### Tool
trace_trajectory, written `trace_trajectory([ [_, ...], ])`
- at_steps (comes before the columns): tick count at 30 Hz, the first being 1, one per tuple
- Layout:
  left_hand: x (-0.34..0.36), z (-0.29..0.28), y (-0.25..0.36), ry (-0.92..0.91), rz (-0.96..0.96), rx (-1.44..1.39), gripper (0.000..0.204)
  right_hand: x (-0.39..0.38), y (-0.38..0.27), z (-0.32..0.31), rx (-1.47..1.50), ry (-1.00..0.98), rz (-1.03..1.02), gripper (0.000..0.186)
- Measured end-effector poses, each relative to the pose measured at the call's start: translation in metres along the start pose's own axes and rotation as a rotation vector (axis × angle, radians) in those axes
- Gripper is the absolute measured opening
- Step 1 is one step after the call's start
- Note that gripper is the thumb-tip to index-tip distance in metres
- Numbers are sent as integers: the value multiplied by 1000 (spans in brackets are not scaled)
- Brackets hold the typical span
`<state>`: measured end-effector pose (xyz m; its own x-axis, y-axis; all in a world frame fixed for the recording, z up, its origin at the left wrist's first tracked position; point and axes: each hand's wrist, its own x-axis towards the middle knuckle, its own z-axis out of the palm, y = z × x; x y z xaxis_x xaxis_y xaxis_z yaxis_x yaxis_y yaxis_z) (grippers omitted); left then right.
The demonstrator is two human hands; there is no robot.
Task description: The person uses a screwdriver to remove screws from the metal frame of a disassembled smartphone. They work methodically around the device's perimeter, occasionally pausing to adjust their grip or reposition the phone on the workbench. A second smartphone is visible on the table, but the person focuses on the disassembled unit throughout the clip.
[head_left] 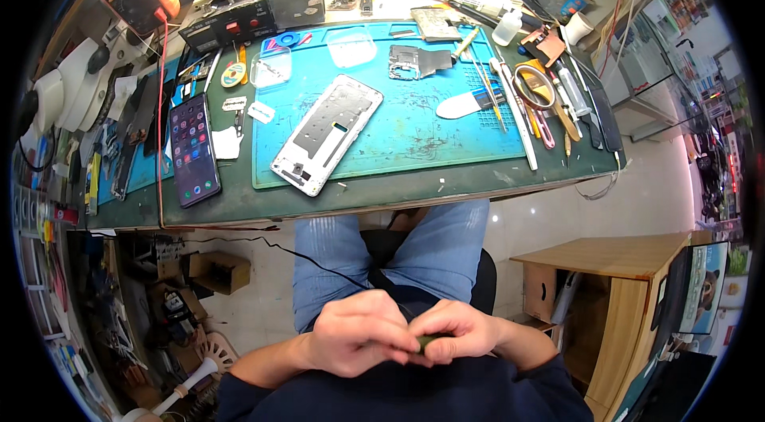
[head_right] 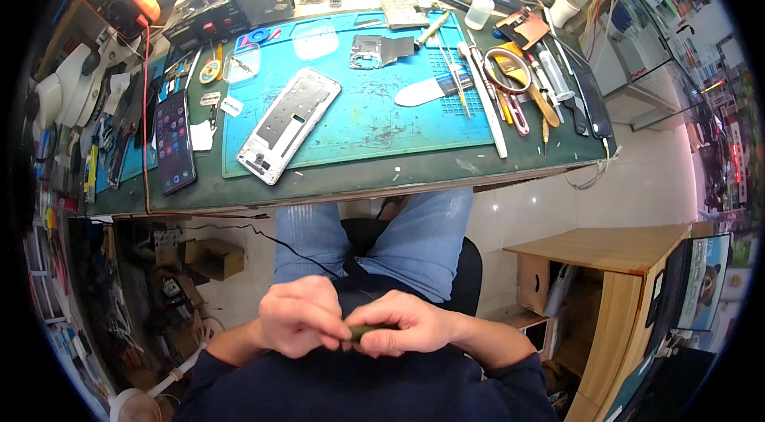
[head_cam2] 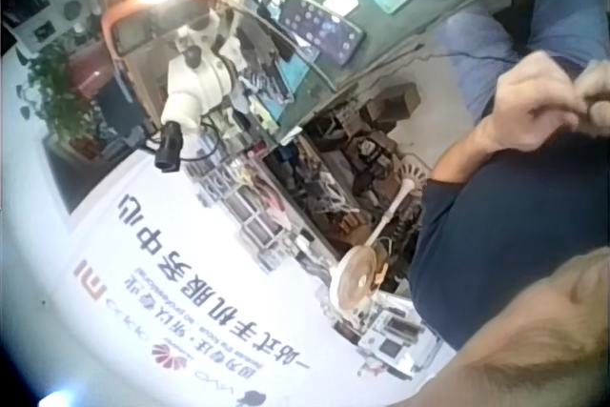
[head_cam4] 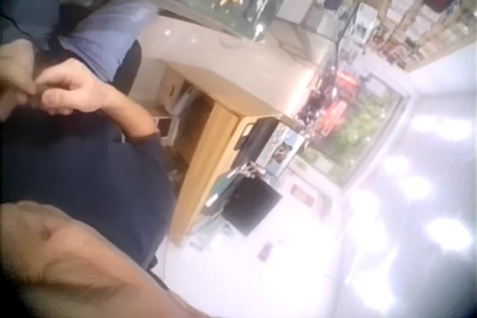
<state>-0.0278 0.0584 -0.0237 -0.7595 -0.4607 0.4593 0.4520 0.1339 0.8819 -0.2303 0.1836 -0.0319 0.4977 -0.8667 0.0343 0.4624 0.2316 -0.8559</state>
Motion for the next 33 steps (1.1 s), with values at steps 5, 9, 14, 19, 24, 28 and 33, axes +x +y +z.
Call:
trace_trajectory([
  [5,0,11,1,-106,85,-118,21,-5,7,1,226,-199,-4,44],
  [9,3,8,-20,-66,-76,-35,17,-19,17,1,594,-39,128,50],
  [14,21,35,-34,277,-336,-114,38,-28,19,-6,-124,477,-47,44],
  [19,24,44,-48,385,-394,-281,32,-29,32,-5,-244,596,-70,38],
  [24,32,47,-56,435,-360,-271,26,-29,34,-9,-349,607,-75,43],
  [28,40,52,-62,521,-318,-299,23,-29,41,-10,-472,706,-70,33],
  [33,50,59,-69,597,-214,-334,23,-27,29,-10,-579,749,-77,31],
])
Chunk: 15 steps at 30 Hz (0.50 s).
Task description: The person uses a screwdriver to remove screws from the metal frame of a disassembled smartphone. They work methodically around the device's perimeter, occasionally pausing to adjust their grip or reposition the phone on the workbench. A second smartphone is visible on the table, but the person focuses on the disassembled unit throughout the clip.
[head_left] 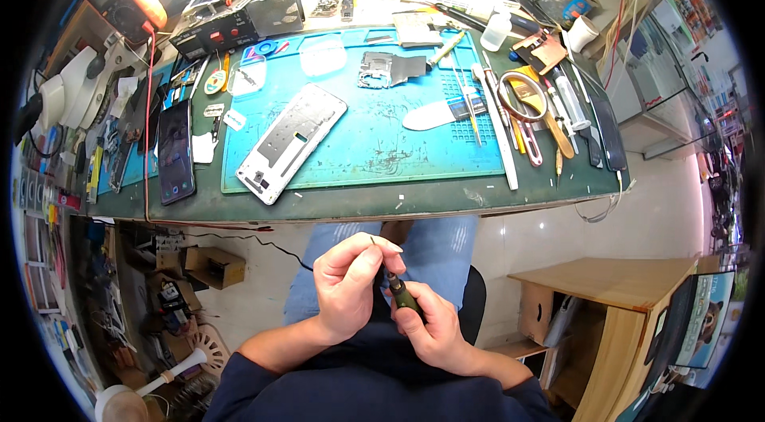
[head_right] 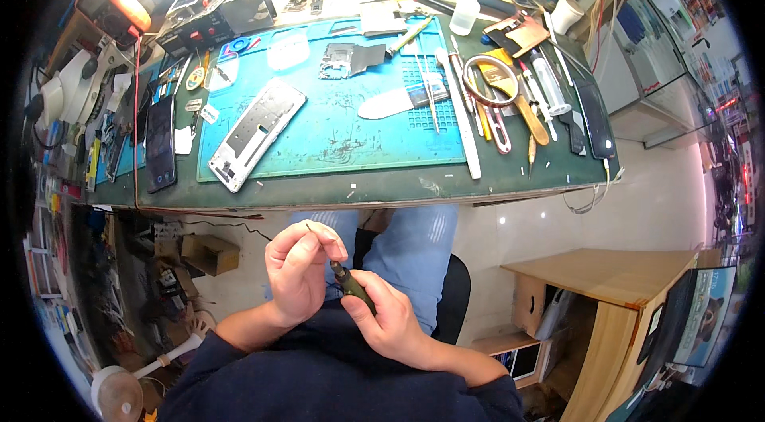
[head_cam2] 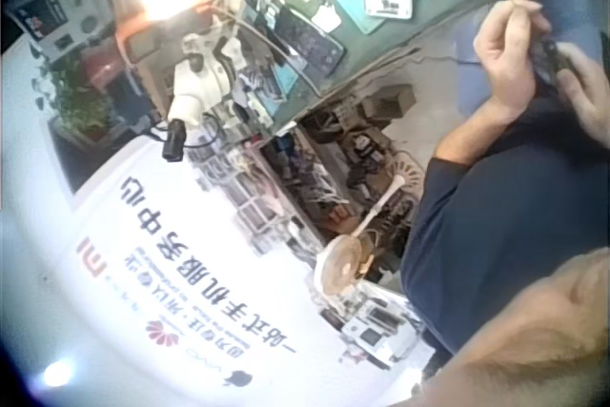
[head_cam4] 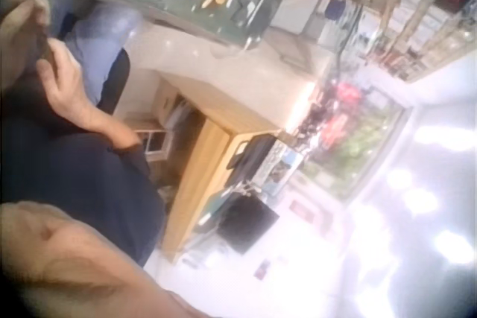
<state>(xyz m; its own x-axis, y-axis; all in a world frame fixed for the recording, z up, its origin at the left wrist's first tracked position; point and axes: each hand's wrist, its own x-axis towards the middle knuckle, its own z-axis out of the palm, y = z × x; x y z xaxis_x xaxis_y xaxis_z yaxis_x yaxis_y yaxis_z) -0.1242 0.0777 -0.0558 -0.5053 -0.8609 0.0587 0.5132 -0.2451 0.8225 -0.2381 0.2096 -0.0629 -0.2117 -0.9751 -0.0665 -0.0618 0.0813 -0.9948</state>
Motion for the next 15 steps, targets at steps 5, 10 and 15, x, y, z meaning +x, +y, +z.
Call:
trace_trajectory([
  [5,11,4,0,-27,69,-83,23,6,-11,-3,-92,39,-35,32],
  [10,18,8,4,-28,74,-138,22,9,-19,-1,-184,103,-103,32],
  [15,19,1,4,-73,109,-130,22,5,-20,6,-248,153,-127,33],
])
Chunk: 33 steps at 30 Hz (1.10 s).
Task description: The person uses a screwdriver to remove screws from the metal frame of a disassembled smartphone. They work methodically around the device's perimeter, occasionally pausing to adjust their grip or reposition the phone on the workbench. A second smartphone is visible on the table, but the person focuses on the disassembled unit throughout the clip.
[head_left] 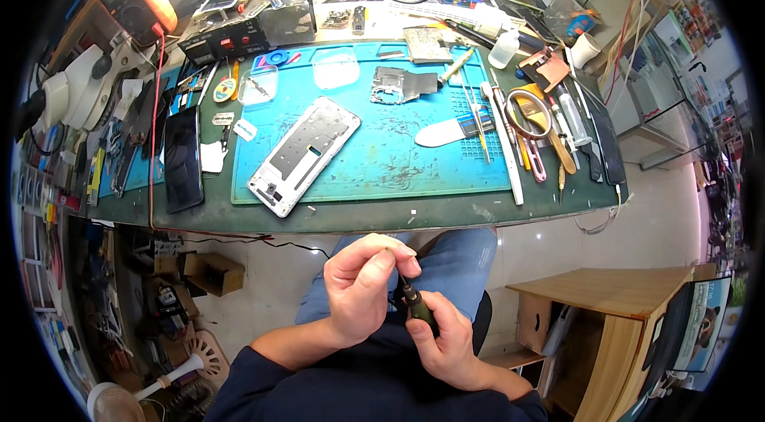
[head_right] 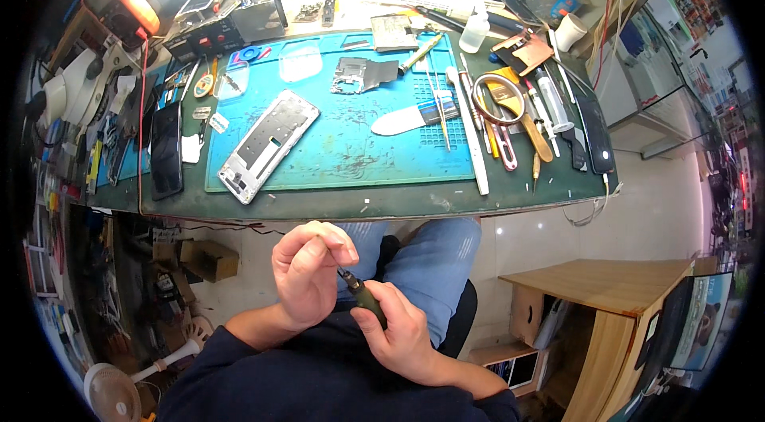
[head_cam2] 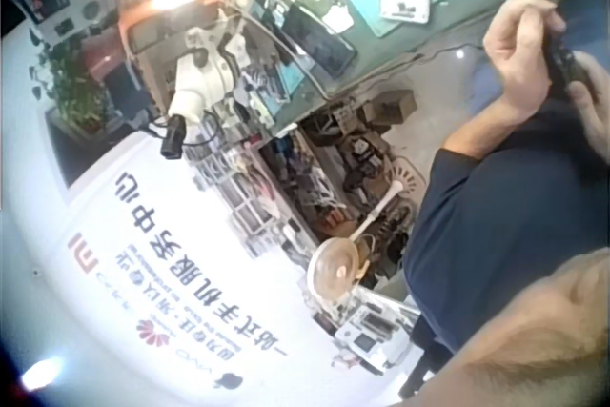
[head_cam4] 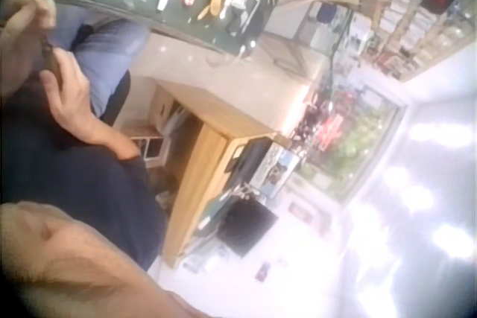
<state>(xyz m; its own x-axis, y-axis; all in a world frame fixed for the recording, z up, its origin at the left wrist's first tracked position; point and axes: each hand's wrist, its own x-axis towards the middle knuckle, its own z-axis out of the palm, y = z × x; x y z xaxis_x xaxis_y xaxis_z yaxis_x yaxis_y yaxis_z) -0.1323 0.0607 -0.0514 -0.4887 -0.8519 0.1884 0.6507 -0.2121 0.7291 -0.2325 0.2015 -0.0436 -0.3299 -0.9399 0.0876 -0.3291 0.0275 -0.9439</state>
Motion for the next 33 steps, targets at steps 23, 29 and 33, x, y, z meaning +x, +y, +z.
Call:
trace_trajectory([
  [23,0,-52,56,-76,-270,187,16,19,-19,17,-428,137,-159,32],
  [29,2,-58,82,-89,-283,526,2,22,-17,10,-612,150,-259,35],
  [33,-2,-61,92,-264,32,1050,5,16,-16,5,-719,114,-321,38],
])
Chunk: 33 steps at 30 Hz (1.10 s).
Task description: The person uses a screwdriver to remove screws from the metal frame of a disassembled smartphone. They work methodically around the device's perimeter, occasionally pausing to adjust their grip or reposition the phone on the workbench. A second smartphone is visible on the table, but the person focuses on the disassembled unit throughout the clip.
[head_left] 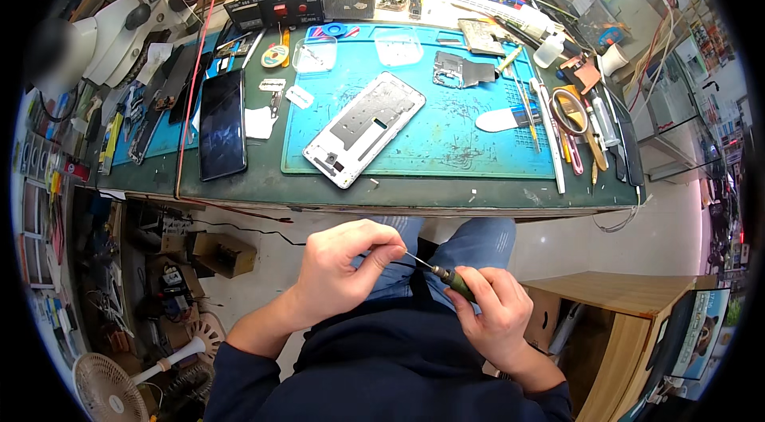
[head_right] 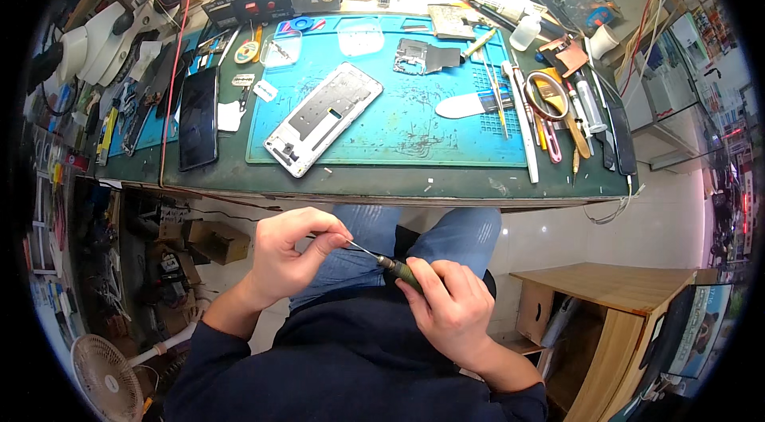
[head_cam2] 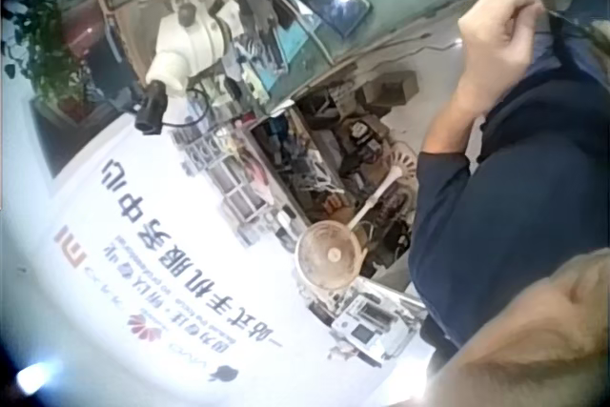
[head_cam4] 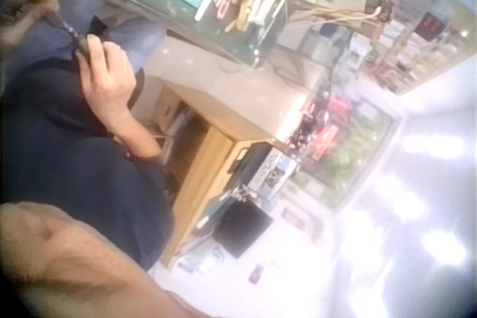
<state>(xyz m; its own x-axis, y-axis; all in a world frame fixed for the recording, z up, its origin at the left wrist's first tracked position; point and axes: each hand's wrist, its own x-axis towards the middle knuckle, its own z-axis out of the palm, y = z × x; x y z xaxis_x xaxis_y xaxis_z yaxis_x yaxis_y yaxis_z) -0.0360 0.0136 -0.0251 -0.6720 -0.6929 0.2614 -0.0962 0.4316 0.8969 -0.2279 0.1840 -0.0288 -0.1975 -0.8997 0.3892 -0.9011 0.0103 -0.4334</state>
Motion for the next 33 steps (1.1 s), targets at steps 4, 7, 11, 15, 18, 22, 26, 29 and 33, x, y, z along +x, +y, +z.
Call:
trace_trajectory([
  [4,-5,0,0,29,29,5,4,-1,-2,-6,58,-49,-17,39],
  [7,-6,-6,-8,172,13,-104,3,2,-4,-11,120,-94,7,37],
  [11,-7,-36,-17,231,-13,-64,12,-1,7,-22,145,-68,132,32],
  [15,-31,-31,-29,88,-181,-121,24,8,12,-22,175,-34,158,30],
  [18,-56,-33,-74,230,-191,-102,22,11,14,-20,183,-39,167,30],
  [22,-78,-36,-105,282,-380,-48,24,12,18,-16,173,-54,203,30],
  [26,-109,-37,-140,422,-545,-173,20,16,22,-12,196,-58,215,29],
  [29,-134,-46,-161,412,-648,-72,21,21,23,-9,200,-73,213,30],
  [33,-153,-60,-166,143,-924,316,29,30,22,-7,220,-107,203,32],
])
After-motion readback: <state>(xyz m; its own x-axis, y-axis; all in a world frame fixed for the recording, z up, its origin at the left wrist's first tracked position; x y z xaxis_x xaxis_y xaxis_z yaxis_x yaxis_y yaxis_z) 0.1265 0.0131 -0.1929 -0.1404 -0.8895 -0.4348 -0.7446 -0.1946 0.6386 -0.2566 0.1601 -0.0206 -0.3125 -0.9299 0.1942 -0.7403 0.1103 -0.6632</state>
